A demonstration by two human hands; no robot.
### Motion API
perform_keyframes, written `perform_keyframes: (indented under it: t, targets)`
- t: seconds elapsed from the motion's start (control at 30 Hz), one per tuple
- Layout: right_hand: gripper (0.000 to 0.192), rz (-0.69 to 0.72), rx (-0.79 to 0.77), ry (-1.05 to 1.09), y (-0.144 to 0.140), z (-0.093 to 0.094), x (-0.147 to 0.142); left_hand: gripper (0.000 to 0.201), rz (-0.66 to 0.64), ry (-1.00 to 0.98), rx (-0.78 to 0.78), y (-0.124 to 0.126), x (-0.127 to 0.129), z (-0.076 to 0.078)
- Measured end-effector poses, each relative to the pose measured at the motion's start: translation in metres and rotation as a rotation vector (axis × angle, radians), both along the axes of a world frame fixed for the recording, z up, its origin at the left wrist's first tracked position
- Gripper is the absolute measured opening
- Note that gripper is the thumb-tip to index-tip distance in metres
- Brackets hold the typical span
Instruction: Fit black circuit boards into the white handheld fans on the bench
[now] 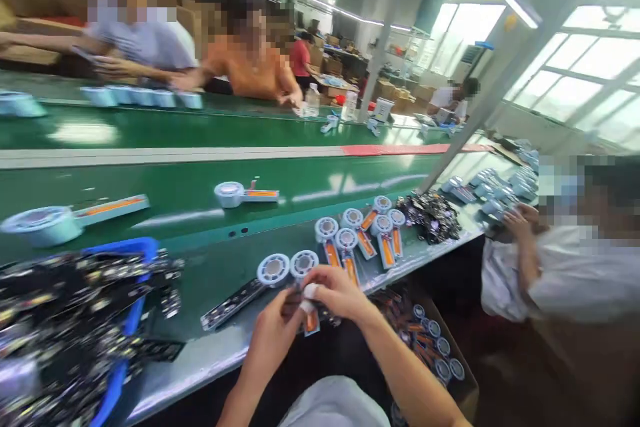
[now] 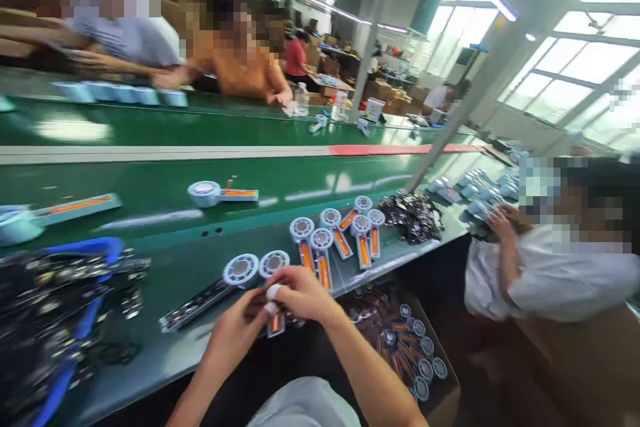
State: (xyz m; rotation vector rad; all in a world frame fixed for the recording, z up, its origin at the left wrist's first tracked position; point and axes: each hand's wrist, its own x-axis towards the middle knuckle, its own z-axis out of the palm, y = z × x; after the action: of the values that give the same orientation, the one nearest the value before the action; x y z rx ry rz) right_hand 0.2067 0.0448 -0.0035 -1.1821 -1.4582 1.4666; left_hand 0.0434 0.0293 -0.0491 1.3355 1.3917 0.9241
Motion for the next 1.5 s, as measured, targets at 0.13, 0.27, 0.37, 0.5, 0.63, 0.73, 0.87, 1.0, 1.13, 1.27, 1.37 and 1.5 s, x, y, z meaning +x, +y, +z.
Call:
perform_keyframes:
  t: [0.13,0.27,0.37,0.5,0.63,0.73,0.87,1.0,1.13,1.27,1.37,1.5]
  targets:
    - [0.017,0.028,0.109,-0.002,-0.018,-0.010,-0.015,0.040,-0.062,-0.078,-0.091,0.013,-0.013,-0.016]
    - [0.039,0.058,0.098,0.206,-0.022,-0.016,-0.017,0.055,-0.173,-0.287,-0.356,0.012,-0.025,-0.028]
    - [0.044,0.097,0.100,0.261,-0.017,-0.011,-0.011,0.066,-0.143,-0.366,-0.477,0.004,-0.022,-0.024]
    - [0.046,0.029,0.091,0.279,-0.010,0.000,0.004,0.068,0.044,-0.432,-0.335,-0.005,-0.009,0.001]
    - [0.035,-0.104,0.184,0.017,-0.011,0.010,0.015,0.058,0.135,-0.442,-0.200,-0.007,0.002,0.021]
    - [0.025,-0.161,0.322,-0.392,-0.015,0.022,0.015,0.054,0.210,-0.440,-0.098,-0.008,0.007,0.020]
    - [0.015,0.046,0.425,-0.998,-0.022,0.041,0.008,0.048,0.268,-0.393,-0.051,-0.009,0.009,0.015]
    - [0.015,0.437,0.525,-1.012,-0.024,0.053,0.007,0.039,0.264,-0.345,-0.058,-0.010,0.007,0.020]
    - [0.014,0.523,0.487,-0.593,-0.020,0.047,0.008,0.035,0.177,-0.532,-0.163,-0.013,0.004,0.028]
    - [0.040,0.308,0.080,-0.157,-0.020,0.023,0.000,0.044,0.138,-0.790,-0.251,-0.018,0.004,0.028]
    - [0.053,0.149,-0.084,0.065,-0.025,0.007,-0.007,0.048,0.192,-0.825,-0.256,-0.022,0.008,0.024]
    - [0.059,0.018,-0.116,0.196,-0.031,-0.001,-0.014,0.050,0.209,-0.700,-0.150,-0.027,0.016,0.018]
